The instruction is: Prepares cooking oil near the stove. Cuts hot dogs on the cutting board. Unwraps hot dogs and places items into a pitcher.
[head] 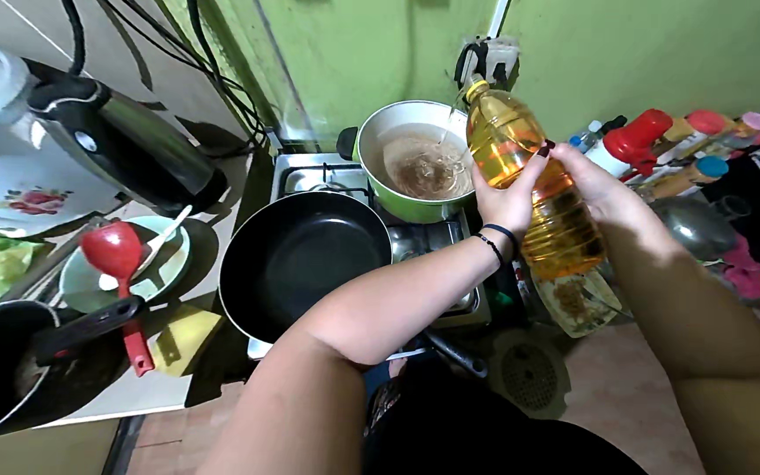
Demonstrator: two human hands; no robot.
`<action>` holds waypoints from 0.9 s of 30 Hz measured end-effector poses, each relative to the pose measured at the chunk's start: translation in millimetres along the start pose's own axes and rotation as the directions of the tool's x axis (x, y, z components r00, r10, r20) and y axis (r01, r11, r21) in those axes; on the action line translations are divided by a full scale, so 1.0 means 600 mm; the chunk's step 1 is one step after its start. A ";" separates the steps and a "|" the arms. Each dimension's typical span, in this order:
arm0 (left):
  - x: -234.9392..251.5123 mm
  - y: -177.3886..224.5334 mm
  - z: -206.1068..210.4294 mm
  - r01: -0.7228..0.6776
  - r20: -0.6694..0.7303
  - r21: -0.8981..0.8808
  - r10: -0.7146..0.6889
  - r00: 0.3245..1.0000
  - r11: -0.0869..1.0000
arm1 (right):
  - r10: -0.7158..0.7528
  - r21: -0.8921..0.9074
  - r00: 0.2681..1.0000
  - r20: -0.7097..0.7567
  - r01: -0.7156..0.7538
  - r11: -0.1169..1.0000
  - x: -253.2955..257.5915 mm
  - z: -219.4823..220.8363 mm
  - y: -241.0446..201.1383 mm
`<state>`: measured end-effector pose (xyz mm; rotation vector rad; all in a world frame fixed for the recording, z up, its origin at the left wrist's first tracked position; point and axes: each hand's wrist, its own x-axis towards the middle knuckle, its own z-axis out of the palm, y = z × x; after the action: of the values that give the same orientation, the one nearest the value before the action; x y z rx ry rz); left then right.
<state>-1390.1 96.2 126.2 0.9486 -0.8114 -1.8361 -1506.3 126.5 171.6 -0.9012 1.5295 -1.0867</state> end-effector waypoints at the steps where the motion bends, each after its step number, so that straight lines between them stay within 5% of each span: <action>1: 0.002 0.001 0.002 -0.002 0.001 -0.013 0.002 1.000 1.000 | 0.002 -0.007 1.000 -0.005 -0.002 1.000 0.002 -0.002 -0.001; 7: 0.011 0.005 0.004 0.017 -0.007 -0.012 -0.017 1.000 1.000 | 0.068 -0.059 0.992 -0.104 -0.074 0.995 -0.002 0.005 -0.017; 13: 0.019 0.014 -0.001 -0.047 0.013 0.034 0.046 0.999 0.998 | 0.022 0.022 0.999 -0.044 -0.021 1.000 0.013 0.000 -0.009; 19: 0.027 0.033 -0.006 -0.175 0.082 0.110 0.167 0.983 0.978 | -0.202 0.087 0.979 -0.041 0.205 0.975 0.032 0.001 0.011; 27: 0.002 0.053 -0.009 -0.372 0.219 0.235 0.324 0.921 0.898 | -0.559 0.152 0.829 0.022 0.550 0.821 0.025 -0.002 0.030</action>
<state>-1373.1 82.2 149.4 0.7529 -1.2834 -1.5290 -1511.2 118.4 149.8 -1.3167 1.1352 -1.5409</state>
